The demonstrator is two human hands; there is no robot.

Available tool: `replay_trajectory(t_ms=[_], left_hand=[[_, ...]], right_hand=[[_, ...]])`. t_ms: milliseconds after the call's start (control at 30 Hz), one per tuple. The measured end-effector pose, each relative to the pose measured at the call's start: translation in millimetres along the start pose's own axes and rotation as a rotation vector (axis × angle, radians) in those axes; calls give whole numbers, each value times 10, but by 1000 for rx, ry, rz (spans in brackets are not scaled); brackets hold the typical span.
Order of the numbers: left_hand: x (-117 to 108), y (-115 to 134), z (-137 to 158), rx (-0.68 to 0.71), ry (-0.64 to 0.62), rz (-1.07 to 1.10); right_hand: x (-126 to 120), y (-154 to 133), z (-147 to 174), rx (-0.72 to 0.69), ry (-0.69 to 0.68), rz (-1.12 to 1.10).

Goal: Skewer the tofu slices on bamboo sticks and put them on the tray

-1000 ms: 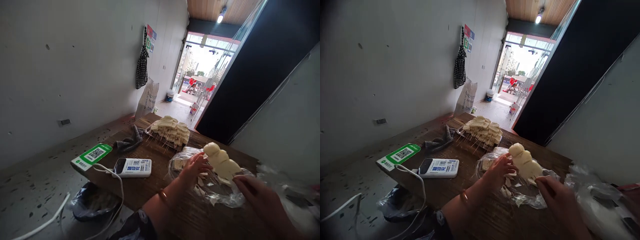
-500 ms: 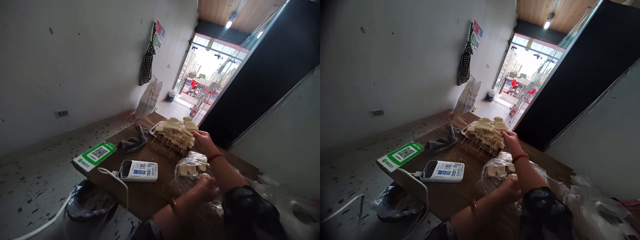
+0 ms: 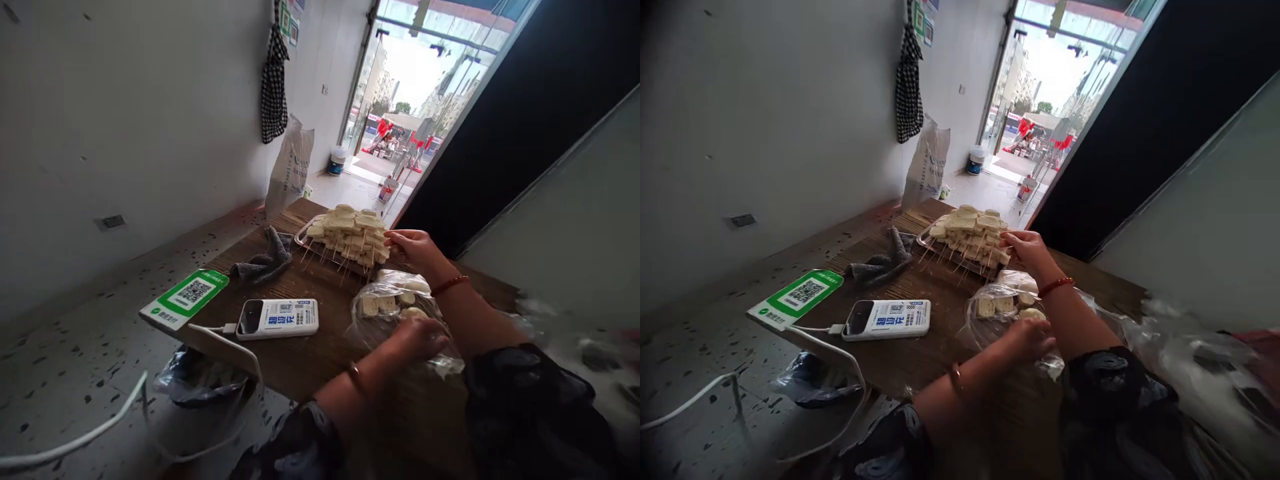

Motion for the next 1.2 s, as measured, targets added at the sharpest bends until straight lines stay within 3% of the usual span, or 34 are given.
replay_trajectory(t_ms=[100,200,333,467,667,867,967,1067,1133,1200], left_hand=[[1,215,-7,3,-37,-383],[-71,398,-37,6,-36,-477],[-276,552,-79,24,122,-389],[-418,643,-104,122,204,-228],[-529,778,-155,125,234,-317],[-486,1215,-243,115,231,-1066],[-372,1402,-217,168,234,-1487],[-307,1378,-261,128,179,-1758],[-345,1263,-350,1,129,-1795],[-437,1135,-452,-154,96,-1653]], right_hand=[[-365,-130,558,-94,-16,116],[-702,-160,1174,-126,40,266],[-975,5,1831,-64,85,466],[-965,399,2186,37,-2,643],[-613,935,2405,49,-126,1025],[-493,1163,2468,101,-154,1213],[-577,1121,2501,70,-76,1167],[-690,905,2477,-48,61,1031],[-732,708,2377,-139,123,956],[-730,542,2192,-202,117,942]])
Point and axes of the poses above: each hand's wrist, its own z-axis away from the middle knuckle, its own x-axis out of the palm, y = z × x, the point moved 5 cm from there along -z, towards the middle knuckle, and after that the axes turned 12 degrees about -y, right-handed, at the moved point
